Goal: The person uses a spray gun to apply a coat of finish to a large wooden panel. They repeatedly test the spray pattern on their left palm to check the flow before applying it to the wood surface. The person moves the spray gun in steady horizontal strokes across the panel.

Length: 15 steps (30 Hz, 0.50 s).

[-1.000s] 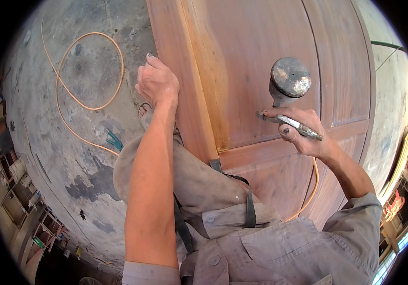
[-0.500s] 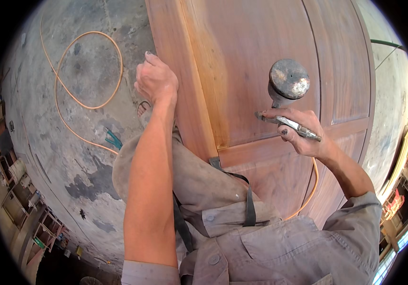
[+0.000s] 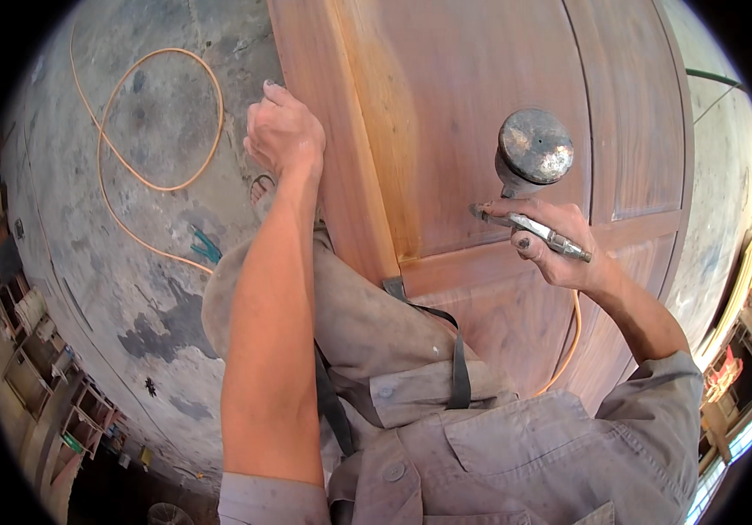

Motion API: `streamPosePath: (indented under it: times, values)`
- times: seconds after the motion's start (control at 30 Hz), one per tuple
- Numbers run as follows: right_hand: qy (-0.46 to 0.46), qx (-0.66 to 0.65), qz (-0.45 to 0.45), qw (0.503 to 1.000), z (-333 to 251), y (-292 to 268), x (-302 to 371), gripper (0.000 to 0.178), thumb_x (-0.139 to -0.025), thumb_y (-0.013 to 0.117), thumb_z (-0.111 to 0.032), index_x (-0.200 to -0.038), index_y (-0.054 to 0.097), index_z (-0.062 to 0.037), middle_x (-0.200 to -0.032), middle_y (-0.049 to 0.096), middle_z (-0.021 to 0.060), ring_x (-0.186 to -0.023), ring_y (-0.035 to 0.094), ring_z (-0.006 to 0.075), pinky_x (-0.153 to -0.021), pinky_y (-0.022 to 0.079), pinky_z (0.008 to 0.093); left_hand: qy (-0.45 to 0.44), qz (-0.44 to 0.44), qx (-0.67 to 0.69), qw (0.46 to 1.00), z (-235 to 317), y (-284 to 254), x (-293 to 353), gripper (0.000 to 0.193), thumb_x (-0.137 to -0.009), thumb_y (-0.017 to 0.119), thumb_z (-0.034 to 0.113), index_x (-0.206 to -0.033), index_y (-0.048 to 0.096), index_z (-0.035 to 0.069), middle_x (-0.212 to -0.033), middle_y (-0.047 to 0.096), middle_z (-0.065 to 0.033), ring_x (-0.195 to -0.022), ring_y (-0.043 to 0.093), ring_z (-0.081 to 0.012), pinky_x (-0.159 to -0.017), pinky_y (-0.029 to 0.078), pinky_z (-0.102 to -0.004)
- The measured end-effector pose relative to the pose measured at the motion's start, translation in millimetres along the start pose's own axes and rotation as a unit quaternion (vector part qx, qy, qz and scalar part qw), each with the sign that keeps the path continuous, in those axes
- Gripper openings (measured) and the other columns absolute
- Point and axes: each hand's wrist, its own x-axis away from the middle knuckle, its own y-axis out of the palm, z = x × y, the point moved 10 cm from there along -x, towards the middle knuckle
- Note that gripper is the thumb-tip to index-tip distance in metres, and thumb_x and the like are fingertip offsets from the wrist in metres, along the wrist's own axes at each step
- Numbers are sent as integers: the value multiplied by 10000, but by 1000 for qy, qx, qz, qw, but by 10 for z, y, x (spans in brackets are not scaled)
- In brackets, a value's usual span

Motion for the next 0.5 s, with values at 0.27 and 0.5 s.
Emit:
streamPosePath:
  times: [0.27, 0.5]
  values:
    - [-73, -1, 7, 997, 109, 155, 238, 374, -1019, 615, -296, -1247, 679, -7, -839, 686, 100, -712, 677, 196, -671, 542, 331, -3, -7, -7, 1000, -5, 15, -23, 544, -1082, 338, 365, -976, 754, 32, -1070, 703, -169, -1070, 628, -368, -991, 420, -523]
    - [74, -25, -40, 996, 216, 64, 94, 325, -1012, 643, -242, -1260, 683, -35, -1074, 761, 141, -846, 743, 235, -764, 578, 342, 2, 6, 6, 1000, -19, 5, -51, 549, -1081, 344, 355, -946, 757, 20, -1034, 710, -175, -1060, 628, -370, -981, 414, -522]
